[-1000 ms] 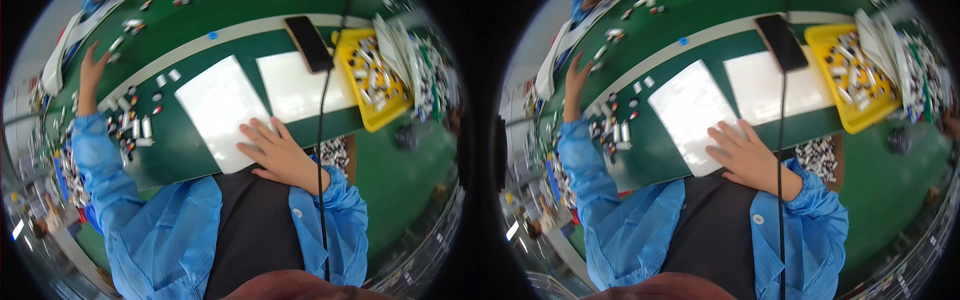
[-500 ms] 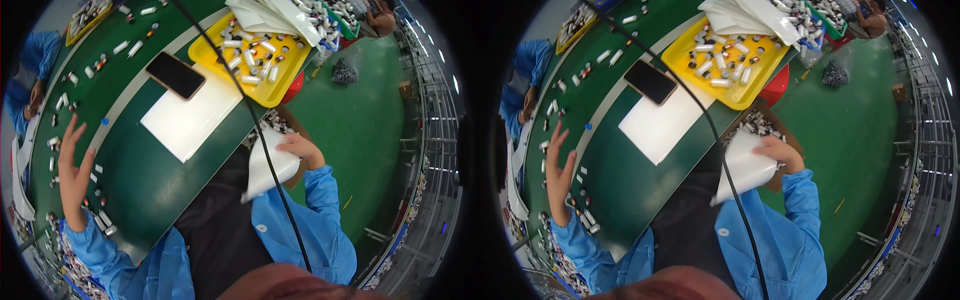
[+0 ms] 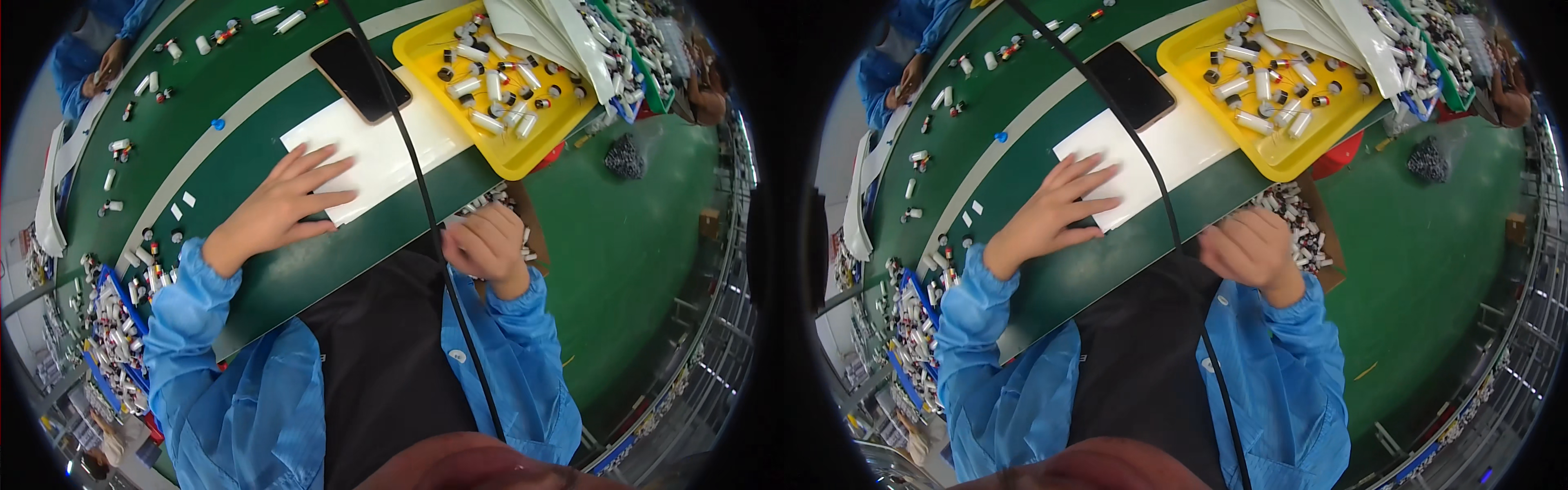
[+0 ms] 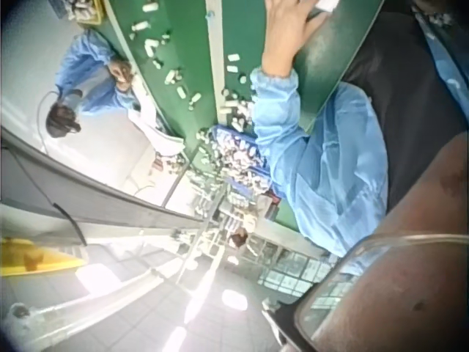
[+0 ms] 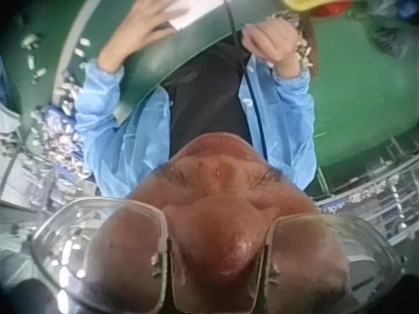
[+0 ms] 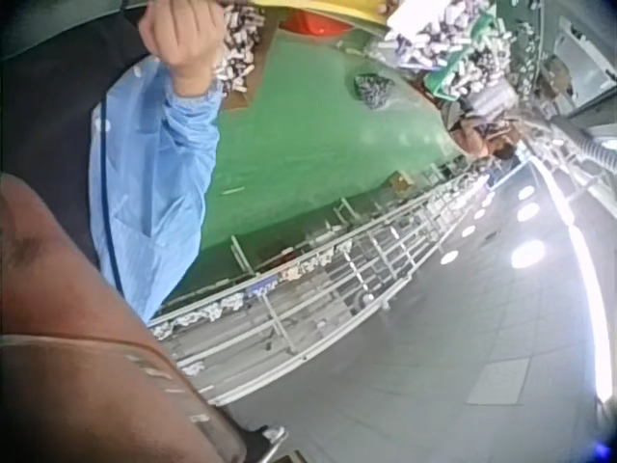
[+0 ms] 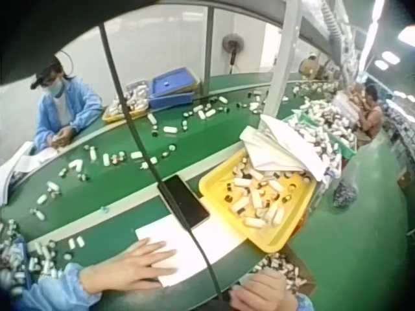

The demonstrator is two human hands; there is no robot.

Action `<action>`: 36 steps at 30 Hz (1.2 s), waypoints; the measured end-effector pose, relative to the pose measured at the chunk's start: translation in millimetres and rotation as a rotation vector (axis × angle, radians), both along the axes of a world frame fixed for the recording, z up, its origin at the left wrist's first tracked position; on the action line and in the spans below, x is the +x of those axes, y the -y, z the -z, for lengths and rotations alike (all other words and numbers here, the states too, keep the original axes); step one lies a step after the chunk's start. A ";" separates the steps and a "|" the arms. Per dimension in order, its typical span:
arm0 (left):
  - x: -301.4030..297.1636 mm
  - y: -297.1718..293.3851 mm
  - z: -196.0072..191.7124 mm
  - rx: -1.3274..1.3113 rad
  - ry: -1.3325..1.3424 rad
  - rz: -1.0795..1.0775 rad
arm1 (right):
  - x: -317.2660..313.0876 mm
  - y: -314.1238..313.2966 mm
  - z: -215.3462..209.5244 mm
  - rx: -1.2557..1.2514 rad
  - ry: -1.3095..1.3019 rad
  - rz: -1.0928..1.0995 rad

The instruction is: Assembling small electronic components and applying adhesive strips at a factory workbench.

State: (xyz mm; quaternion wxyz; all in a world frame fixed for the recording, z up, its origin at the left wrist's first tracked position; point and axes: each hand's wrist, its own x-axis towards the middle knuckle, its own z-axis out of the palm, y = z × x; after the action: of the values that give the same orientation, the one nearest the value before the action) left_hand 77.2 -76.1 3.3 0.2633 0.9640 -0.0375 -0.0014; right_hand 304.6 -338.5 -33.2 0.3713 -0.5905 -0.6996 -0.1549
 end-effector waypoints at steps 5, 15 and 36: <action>20.0 -10.2 -5.4 -0.008 0.020 0.109 | -11.5 -127.2 -24.4 -0.168 0.012 0.118; 70.0 -18.8 -29.6 0.195 0.676 0.167 | 38.9 -173.5 -9.3 -0.272 0.048 0.248; -116.3 31.6 -168.6 0.664 1.029 -0.338 | 88.8 -181.2 4.1 -0.230 -0.304 0.106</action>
State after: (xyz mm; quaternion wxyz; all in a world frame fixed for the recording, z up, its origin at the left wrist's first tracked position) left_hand -39.1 -107.7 171.9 -0.1049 0.8643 -0.0041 0.4920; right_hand 393.3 -157.3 -37.3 0.3941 -0.6816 -0.6166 -0.0024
